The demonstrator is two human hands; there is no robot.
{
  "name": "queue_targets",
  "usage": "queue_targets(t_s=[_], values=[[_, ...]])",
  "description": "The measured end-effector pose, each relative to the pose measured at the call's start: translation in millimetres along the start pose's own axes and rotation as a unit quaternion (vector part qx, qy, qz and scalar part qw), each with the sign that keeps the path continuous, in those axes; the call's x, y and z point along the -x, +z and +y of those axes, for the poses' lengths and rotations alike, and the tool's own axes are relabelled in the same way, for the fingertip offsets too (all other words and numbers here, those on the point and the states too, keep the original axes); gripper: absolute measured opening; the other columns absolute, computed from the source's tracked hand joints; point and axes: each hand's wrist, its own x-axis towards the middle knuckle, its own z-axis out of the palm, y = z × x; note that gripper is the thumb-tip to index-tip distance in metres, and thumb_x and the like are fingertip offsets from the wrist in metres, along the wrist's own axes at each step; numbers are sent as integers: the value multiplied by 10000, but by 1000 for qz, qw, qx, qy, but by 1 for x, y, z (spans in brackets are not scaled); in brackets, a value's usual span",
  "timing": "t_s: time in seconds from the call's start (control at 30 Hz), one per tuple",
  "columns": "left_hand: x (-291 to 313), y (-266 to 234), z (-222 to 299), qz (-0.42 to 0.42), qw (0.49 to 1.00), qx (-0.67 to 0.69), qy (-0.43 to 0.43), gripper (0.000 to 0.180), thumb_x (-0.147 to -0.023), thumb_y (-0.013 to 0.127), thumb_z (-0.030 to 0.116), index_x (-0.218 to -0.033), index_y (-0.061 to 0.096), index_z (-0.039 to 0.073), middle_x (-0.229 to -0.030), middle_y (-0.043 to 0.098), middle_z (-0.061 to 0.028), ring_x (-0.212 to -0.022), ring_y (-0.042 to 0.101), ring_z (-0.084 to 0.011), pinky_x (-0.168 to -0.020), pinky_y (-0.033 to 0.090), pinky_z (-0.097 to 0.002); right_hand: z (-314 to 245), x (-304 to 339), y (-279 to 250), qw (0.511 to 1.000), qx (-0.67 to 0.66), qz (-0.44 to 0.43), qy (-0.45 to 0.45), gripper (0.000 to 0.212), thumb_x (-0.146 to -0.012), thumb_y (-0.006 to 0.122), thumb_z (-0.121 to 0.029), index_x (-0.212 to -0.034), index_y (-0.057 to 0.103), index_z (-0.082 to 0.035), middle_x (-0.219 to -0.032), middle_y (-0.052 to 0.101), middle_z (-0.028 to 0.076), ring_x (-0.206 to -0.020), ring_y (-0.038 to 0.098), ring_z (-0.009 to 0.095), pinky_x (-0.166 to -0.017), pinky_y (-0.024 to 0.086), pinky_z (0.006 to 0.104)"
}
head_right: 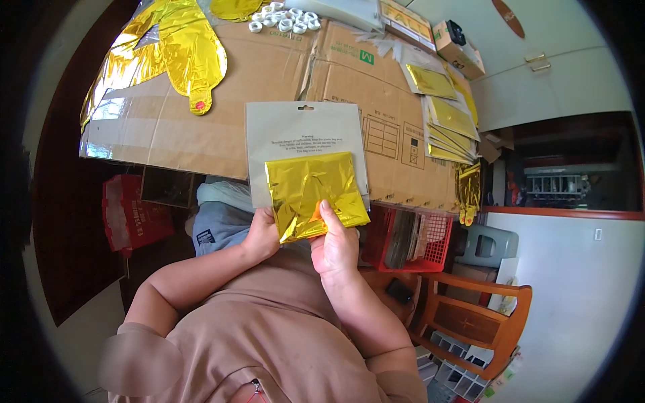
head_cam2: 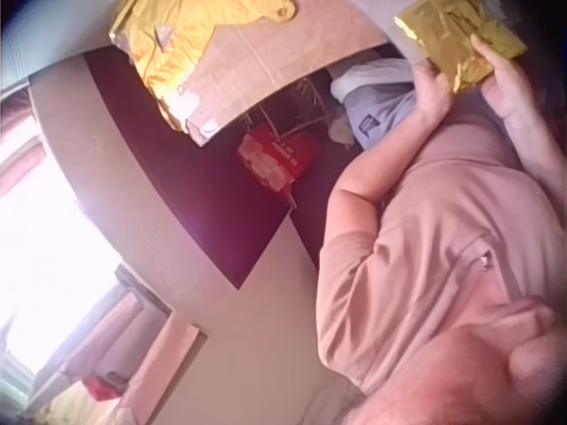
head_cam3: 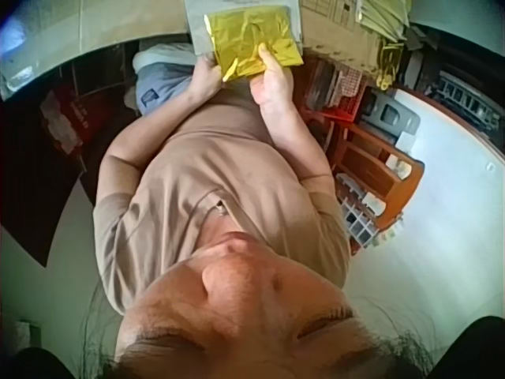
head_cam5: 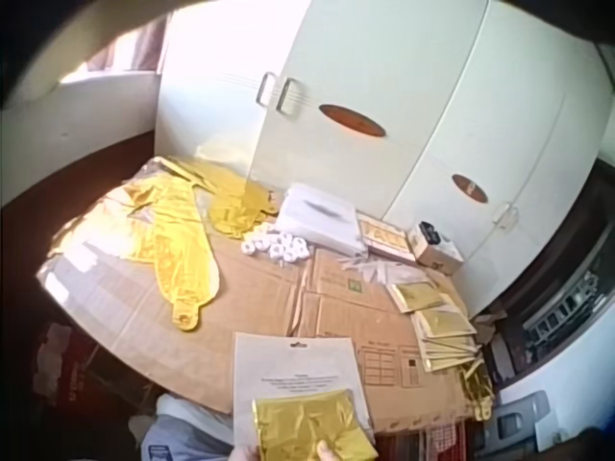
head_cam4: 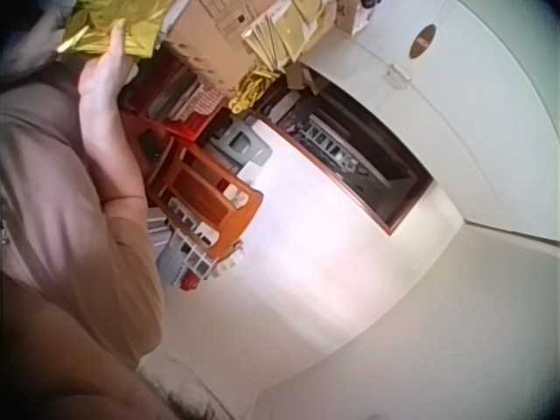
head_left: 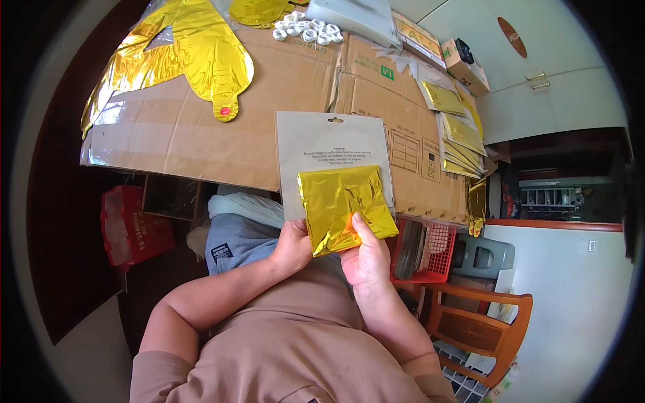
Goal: Inserting gold foil packets into cardboard protective sleeves.
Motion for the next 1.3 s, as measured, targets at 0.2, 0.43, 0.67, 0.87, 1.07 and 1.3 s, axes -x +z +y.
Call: queue_targets(t_s=[0.2, 0.43, 0.67, 0.87, 1.07, 1.3], values=[[2, -3, 3, 7, 999, -35, -24, 197, -944, 663, -16, -1131, 722, -34, -1101, 746, -90, -985, 685, -128, -862, 561, -290, -9, 2, 4, 999, -3, 1, 46, 401, -963, 690, -172, -1328, 545, -89, -1239, 628, 44, -1086, 642, 187, -871, 583, 411], [11, -1, 7, -31, 996, -84, -6, 243, -928, 698, -5, -1169, 717, 20, -1130, 736, -75, -1011, 677, -140, -875, 562, -313, -41, 18, -14, 983, 86, -120, 109, 463, -987, 575, -194, -1418, 468, -64, -1279, 639, 116, -1132, 655, 264, -946, 561, 439], [9, 0, 5, -19, 1000, -1, 5, 217, -925, 672, -52, -1130, 719, 4, -1106, 740, -93, -1008, 682, -155, -849, 572, -303, -34, 32, -33, 982, 75, -104, 135, 373, -993, 571, -134, -1355, 530, -54, -1256, 657, 125, -1106, 671, 244, -897, 584, 413], [11, 2, 13, -24, 992, -127, -7, 228, -933, 654, -55, -1159, 673, -31, -1146, 720, -101, -1044, 671, -176, -881, 564, -322, -29, 21, -37, 985, 43, -118, 120, 251, -990, 613, -112, -1231, 610, -43, -1131, 716, 105, -981, 716, 220, -820, 602, 358], [12, 8, 15, -34, 990, -127, 43, 223, -951, 645, -12, -1172, 678, -15, -1124, 723, -68, -1015, 662, -148, -863, 541, -311, -33, 7, -13, 986, 80, -110, 97, 244, -994, 633, -145, -1204, 622, -20, -1114, 720, 120, -977, 726, 223, -785, 611, 346], [12, 10, 19, -23, 991, -125, 40, 237, -946, 657, -8, -1178, 690, 20, -1113, 736, -69, -1011, 673, -142, -869, 549, -312, -34, 4, -24, 982, 98, -123, 108, 221, -982, 646, -125, -1172, 631, -13, -1062, 719, 110, -925, 722, 205, -785, 609, 337]])
